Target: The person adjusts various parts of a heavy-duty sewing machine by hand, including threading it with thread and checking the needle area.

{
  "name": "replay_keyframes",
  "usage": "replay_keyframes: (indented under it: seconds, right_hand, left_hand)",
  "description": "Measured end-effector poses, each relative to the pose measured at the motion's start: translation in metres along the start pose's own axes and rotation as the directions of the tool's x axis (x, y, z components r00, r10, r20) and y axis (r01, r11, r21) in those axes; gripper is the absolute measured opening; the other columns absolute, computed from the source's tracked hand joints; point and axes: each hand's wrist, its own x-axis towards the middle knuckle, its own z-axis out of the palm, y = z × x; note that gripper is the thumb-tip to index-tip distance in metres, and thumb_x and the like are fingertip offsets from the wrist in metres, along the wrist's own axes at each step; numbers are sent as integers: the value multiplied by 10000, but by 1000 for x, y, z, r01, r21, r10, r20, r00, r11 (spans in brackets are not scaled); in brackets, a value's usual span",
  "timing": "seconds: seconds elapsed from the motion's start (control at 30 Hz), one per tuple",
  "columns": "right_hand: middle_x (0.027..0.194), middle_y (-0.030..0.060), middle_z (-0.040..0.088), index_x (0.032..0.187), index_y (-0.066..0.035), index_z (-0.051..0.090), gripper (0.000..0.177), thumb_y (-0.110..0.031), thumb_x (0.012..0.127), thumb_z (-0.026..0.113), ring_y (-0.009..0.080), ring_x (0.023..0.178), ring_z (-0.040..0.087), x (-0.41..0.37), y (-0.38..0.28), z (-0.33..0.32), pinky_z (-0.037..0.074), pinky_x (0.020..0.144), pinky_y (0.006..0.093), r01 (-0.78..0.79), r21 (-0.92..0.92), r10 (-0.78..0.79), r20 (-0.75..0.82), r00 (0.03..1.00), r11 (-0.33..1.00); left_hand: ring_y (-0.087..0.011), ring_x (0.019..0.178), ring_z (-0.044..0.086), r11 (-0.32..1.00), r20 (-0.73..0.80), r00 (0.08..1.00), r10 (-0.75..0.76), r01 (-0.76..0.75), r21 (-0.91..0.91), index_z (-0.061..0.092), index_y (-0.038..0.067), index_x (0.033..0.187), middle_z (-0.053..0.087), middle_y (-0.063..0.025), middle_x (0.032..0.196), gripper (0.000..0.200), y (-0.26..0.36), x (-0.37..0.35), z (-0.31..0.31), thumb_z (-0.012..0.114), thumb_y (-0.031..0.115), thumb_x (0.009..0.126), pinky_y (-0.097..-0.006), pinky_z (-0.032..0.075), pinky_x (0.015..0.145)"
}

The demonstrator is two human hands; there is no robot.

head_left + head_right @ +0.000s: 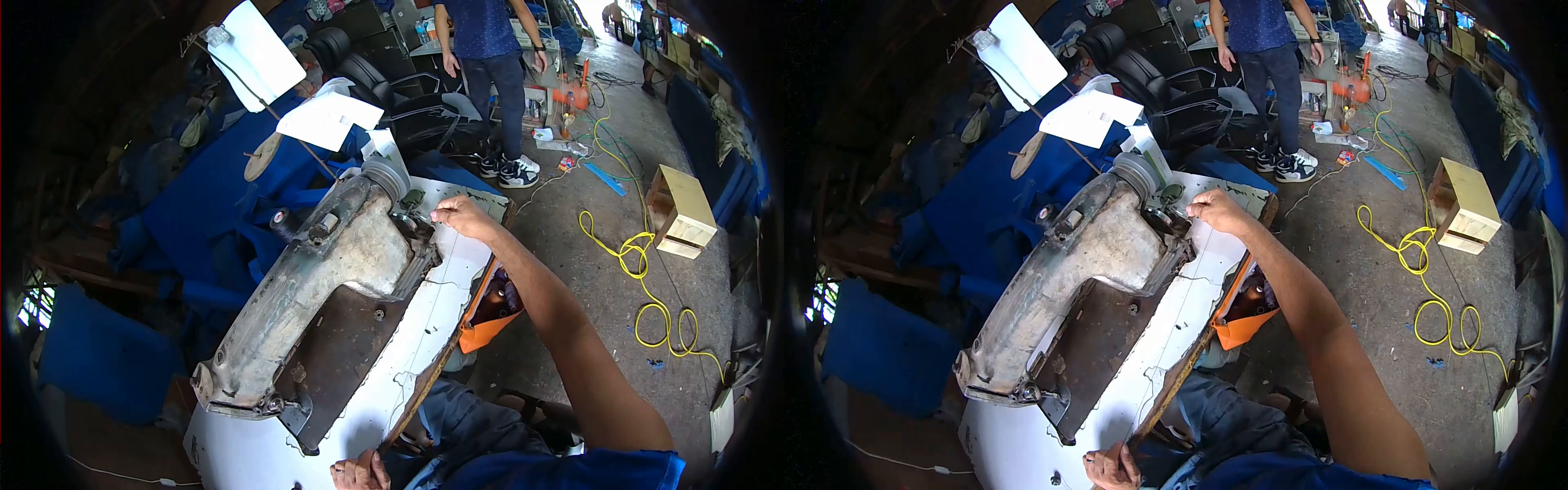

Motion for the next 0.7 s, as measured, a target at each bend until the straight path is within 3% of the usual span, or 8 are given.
replay_keyframes:
  seconds: [0.1,0.13,0.17,0.2,0.27,0.37,0.57,0.7]
  right_hand:
    - [747,0,660,943,-30,755,234,-255,959,693,102,700,535,14,30,-7,452,664,289,183,-201,-174,62,983,962]
    - [834,45,726,968,-29,761,247,-261,952,680,140,756,606,15,53,-8,495,729,318,248,109,-252,22,968,963]
    - [919,79,755,996,-30,762,247,-245,946,651,177,850,671,5,16,-17,521,820,334,-78,-62,83,70,994,995]
    - [872,54,738,993,-45,760,249,-254,959,630,144,785,651,9,28,-14,514,743,308,323,-256,-321,49,946,911]
    - [650,-71,505,887,-83,731,290,-343,979,641,61,580,424,0,3,-9,323,520,269,58,-181,-54,26,998,982]
    - [635,-89,437,835,-86,693,241,-284,971,677,45,576,376,10,19,-12,295,530,250,-36,-51,38,53,998,998]
    - [639,-89,406,780,-88,649,270,-274,975,676,37,586,339,11,18,-7,264,531,251,-70,38,69,41,997,997]
    - [724,-38,573,922,-65,733,223,-274,967,669,86,682,510,13,22,-7,414,631,271,27,-190,-26,9,1000,981]
  left_hand:
    - [-322,613,562,997,-29,999,44,-46,-57,720,46,905,613,-113,715,85,-3,7,8,722,124,871,-447,441,609]
    - [-324,595,542,999,-37,999,30,-32,-43,722,44,878,593,-102,685,90,-6,5,8,722,132,859,-448,419,595]
    - [-299,598,546,1000,18,1000,0,1,-26,721,59,864,593,-91,687,61,-6,4,5,742,110,836,-422,415,601]
    - [-275,591,539,999,94,994,-49,49,10,727,66,881,579,-75,675,88,-6,0,0,770,90,808,-411,415,596]
    - [-245,621,557,997,71,995,-73,73,3,733,77,912,589,-54,714,152,-5,1,-5,802,75,777,-386,431,601]
    - [-227,651,571,996,38,996,-84,84,-12,735,90,950,603,-40,767,201,-6,-4,1,816,83,766,-368,448,609]
    - [-198,644,579,998,32,997,-68,69,-5,736,75,888,617,-33,745,177,-11,-2,1,845,132,760,-346,441,584]
    - [-235,641,563,997,30,998,-57,59,-52,730,85,942,579,-44,733,177,-9,3,-6,807,96,783,-366,444,601]
